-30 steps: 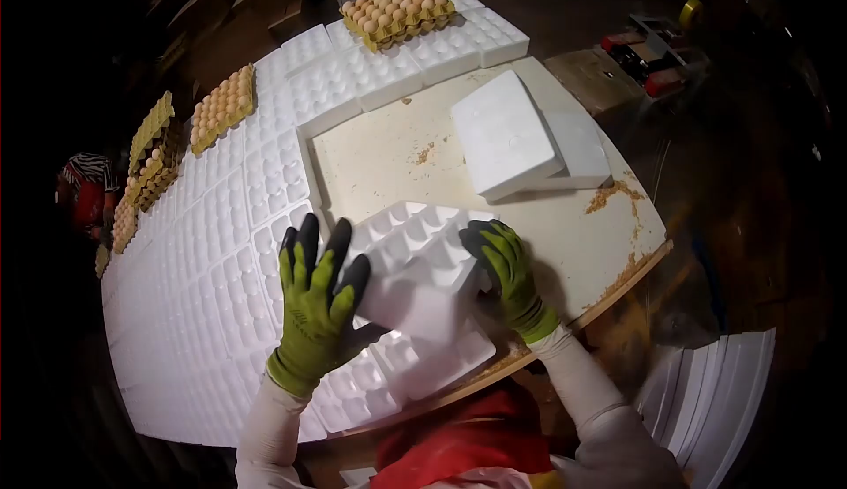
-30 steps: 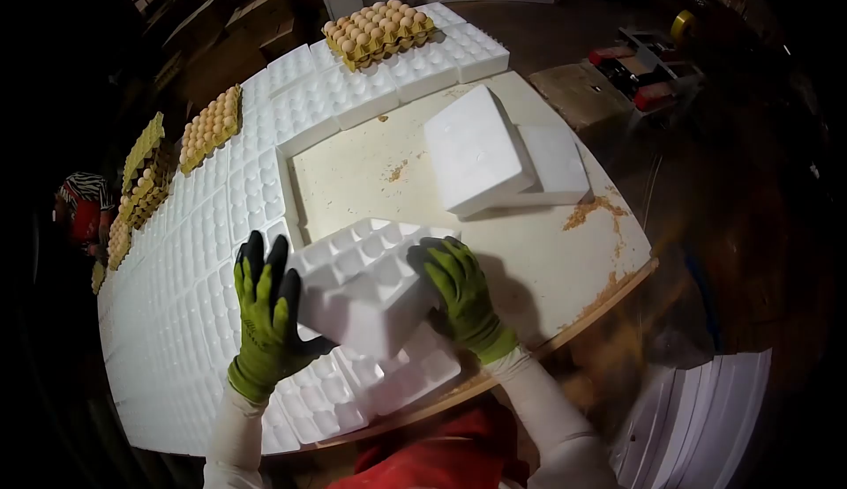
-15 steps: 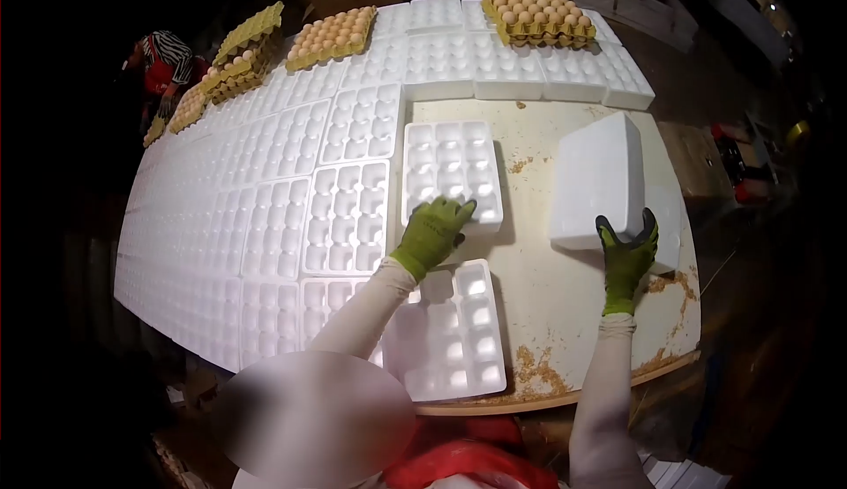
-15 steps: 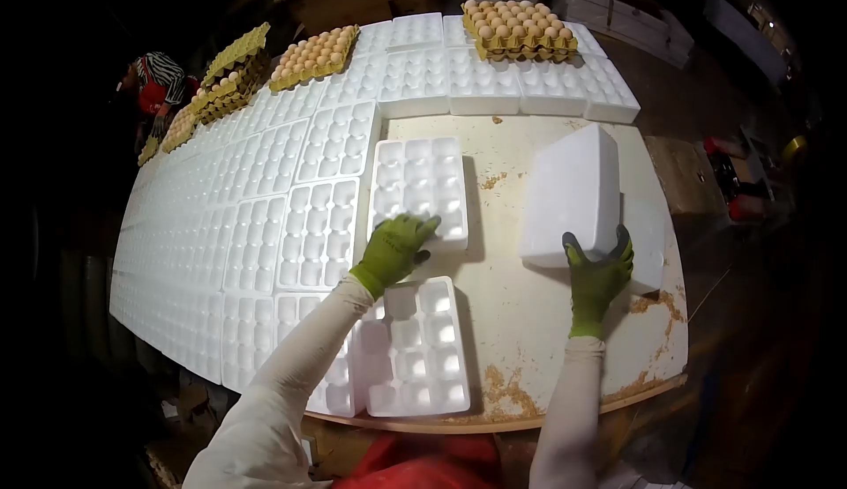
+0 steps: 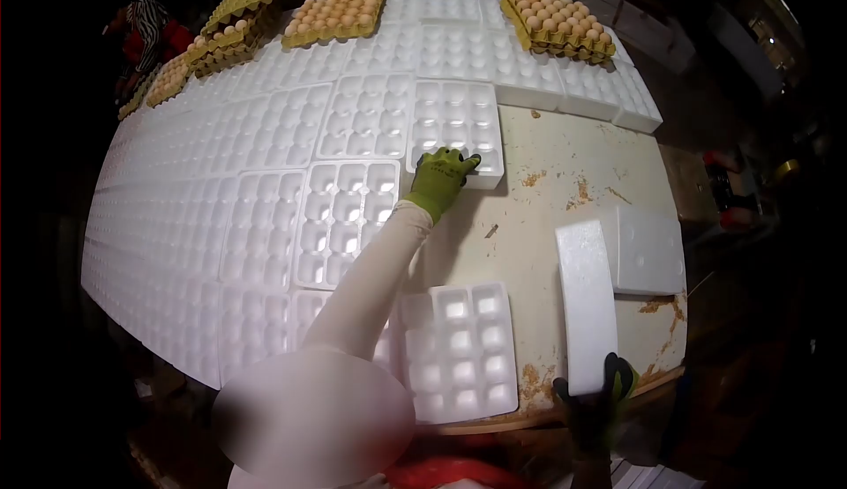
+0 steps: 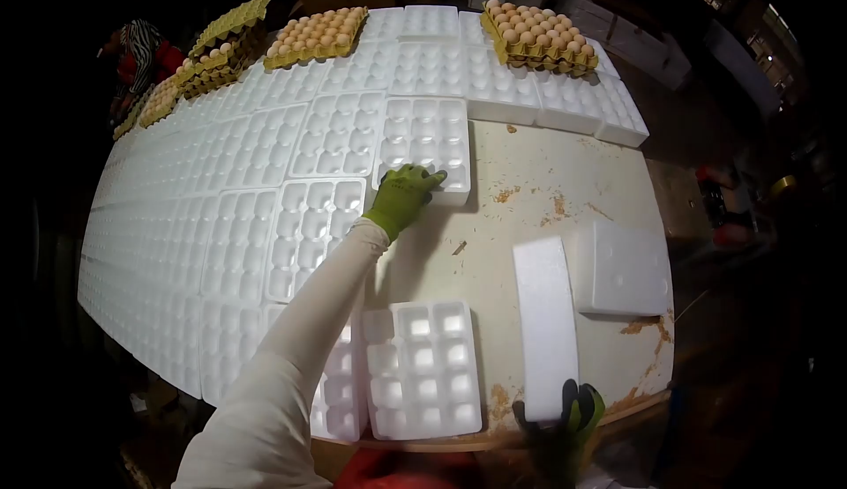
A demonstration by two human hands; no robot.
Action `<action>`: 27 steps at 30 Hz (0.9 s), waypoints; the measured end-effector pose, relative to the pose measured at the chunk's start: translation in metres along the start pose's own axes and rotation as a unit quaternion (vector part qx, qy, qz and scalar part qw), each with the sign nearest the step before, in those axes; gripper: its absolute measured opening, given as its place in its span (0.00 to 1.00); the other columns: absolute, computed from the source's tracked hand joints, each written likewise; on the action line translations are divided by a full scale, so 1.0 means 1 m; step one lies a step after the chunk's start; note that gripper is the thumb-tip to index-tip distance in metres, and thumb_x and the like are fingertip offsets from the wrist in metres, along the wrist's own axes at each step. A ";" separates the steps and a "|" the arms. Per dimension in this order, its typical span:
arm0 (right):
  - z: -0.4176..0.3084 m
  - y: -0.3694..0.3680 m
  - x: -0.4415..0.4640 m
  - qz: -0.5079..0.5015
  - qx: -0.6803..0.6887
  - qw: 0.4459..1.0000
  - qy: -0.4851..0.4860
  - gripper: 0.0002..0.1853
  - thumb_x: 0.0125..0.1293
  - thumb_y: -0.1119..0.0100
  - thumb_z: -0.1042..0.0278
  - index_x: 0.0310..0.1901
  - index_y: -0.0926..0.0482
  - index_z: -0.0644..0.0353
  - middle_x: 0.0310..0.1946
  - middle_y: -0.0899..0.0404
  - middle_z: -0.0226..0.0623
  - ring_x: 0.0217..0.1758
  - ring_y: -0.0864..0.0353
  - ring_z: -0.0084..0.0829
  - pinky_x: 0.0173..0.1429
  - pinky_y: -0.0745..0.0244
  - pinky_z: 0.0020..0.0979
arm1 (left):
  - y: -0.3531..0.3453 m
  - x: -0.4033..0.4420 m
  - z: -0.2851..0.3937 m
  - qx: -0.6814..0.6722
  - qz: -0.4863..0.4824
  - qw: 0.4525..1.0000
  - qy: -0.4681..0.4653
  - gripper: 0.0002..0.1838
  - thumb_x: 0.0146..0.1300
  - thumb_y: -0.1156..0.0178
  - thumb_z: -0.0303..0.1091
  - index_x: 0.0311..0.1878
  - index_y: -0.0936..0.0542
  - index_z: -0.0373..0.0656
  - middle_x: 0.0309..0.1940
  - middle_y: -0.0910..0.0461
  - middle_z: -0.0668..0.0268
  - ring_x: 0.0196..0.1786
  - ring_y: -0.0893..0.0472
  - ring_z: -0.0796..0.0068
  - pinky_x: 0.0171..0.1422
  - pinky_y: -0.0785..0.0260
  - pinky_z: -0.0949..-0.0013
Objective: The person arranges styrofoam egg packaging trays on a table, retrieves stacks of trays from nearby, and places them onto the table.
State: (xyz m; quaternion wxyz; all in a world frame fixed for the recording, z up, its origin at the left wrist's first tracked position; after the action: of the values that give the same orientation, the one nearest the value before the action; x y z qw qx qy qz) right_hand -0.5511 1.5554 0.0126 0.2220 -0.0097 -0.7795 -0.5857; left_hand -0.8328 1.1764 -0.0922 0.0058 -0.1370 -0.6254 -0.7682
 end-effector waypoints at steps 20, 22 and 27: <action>-0.014 0.061 -0.121 -0.153 -0.016 0.988 0.024 0.28 0.69 0.36 0.54 0.67 0.28 0.56 0.48 0.26 0.43 0.54 0.27 0.47 0.69 0.36 0.61 | 0.073 -0.161 0.093 -0.082 -0.141 0.985 -0.060 0.56 0.34 0.17 0.52 0.73 0.30 0.58 0.75 0.35 0.54 0.80 0.44 0.41 0.77 0.49 0.28; -0.032 0.055 -0.140 -0.193 0.014 0.978 0.083 0.21 0.68 0.36 0.55 0.59 0.21 0.51 0.45 0.26 0.40 0.53 0.27 0.43 0.67 0.34 0.59 | 0.081 -0.148 0.058 -0.052 -0.198 0.977 -0.064 0.56 0.33 0.17 0.52 0.73 0.29 0.61 0.76 0.36 0.60 0.81 0.44 0.46 0.79 0.50 0.32; -0.106 0.016 -0.122 -0.234 0.067 0.931 0.273 0.16 0.66 0.41 0.68 0.55 0.18 0.49 0.40 0.26 0.29 0.45 0.24 0.31 0.62 0.27 0.49 | 0.085 -0.140 0.040 -0.024 -0.242 0.964 -0.107 0.50 0.41 0.20 0.53 0.72 0.28 0.60 0.77 0.36 0.64 0.82 0.45 0.49 0.80 0.48 0.38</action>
State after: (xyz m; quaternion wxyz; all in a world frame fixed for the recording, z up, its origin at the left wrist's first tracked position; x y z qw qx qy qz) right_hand -0.4010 1.4936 0.0065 0.2832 0.3481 -0.7064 -0.5473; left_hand -0.6749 1.1741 -0.0340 -0.2505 -0.0625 -0.6182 -0.7424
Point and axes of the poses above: each hand's wrist, its own x-axis towards the middle knuckle, its own y-axis out of the back of the hand, z = x × y, the point moved 2 cm from there along x, towards the middle knuckle
